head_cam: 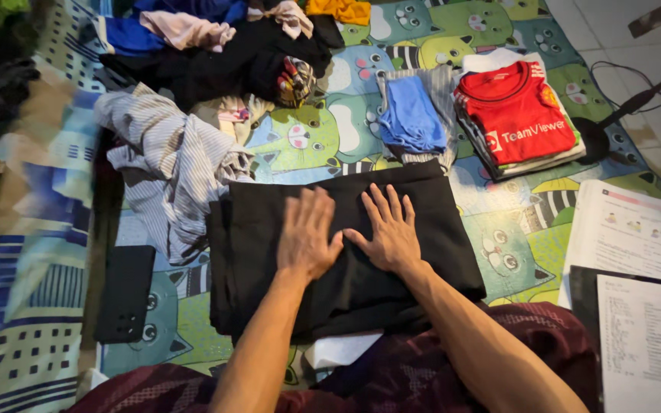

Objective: The person folds multiple items of clothing, including a red jersey, a pair of black trousers, and various shirts, placing some into a suitcase.

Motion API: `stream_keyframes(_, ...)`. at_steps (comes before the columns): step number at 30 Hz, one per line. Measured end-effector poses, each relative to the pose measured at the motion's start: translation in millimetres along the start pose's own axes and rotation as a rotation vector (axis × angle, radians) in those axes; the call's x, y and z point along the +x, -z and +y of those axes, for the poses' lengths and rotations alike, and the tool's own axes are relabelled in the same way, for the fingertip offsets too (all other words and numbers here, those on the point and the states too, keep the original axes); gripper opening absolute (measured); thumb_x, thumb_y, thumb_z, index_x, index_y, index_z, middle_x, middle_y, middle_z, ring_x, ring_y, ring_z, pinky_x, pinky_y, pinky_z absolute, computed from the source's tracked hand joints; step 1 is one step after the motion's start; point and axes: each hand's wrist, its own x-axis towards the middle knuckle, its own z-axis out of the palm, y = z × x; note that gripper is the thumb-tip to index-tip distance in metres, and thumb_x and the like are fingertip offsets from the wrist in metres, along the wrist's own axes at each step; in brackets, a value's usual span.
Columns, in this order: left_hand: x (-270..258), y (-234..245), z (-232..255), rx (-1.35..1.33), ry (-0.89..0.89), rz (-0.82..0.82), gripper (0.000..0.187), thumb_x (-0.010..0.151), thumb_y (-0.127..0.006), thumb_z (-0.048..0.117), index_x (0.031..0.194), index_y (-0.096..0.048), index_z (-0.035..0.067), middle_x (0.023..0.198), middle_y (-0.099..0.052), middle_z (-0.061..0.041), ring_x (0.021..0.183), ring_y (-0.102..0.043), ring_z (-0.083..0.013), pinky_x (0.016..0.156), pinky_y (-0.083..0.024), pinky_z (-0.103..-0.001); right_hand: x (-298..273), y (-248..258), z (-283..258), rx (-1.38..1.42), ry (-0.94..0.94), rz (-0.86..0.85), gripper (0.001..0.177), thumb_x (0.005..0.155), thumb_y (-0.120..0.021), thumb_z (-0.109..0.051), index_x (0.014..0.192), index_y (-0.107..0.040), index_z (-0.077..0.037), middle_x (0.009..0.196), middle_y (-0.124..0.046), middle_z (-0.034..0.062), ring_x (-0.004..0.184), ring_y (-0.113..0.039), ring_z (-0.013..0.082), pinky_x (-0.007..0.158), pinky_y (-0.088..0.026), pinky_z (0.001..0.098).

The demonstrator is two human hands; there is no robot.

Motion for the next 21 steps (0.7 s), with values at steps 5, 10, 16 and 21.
stream_keyframes(5,1.0,27.1,14.0,0.091,0.138,0.186,0.091,0.077,-0.071,0.048,0.141,-0.044,-0.011,0.15,-0.04,-0.029,0.144,-0.031,-0.0419,0.114,-0.027,-0.059,0.8,0.4,-1.4,-0.002,0.008,0.013,0.085,0.091,-0.057,-0.066,0.152,-0.044,-0.009,0.164,-0.033,0.011,0.153,-0.021,0.0356,0.122,-0.012,0.0557)
stream_keyframes(10,-2.6,17.2,8.3,-0.057,0.199,-0.334,0.047,0.1,-0.061,0.042,0.133,-0.055,0.009,0.142,-0.052,-0.012,0.145,-0.04,-0.0298,0.123,-0.034,-0.05,0.9,0.8,-2.6,0.004,0.004,0.019,0.085,0.09,-0.058,-0.066,0.152,-0.044,-0.009,0.163,-0.034,0.0114,0.153,-0.022,0.0356,0.122,-0.012,0.0561)
stream_keyframes(16,1.3,5.4,1.1,0.041,0.13,-0.079,0.086,0.087,-0.065,0.05,0.15,-0.039,-0.002,0.16,-0.035,-0.018,0.152,-0.022,-0.0357,0.123,-0.01,-0.058,0.4,0.8,-3.0,0.007,0.011,0.026,0.085,0.09,-0.058,-0.066,0.152,-0.045,-0.009,0.163,-0.035,0.0113,0.153,-0.023,0.0358,0.122,-0.013,0.0562)
stream_keyframes(21,1.1,6.2,0.3,0.021,0.192,-0.114,0.1,0.083,-0.066,0.053,0.155,-0.028,-0.005,0.166,-0.02,-0.023,0.155,-0.014,-0.0376,0.123,-0.004,-0.057,0.1,0.1,-2.1,-0.008,0.012,0.022,0.085,0.091,-0.058,-0.067,0.152,-0.045,-0.009,0.164,-0.035,0.0114,0.153,-0.023,0.0359,0.123,-0.013,0.0563)
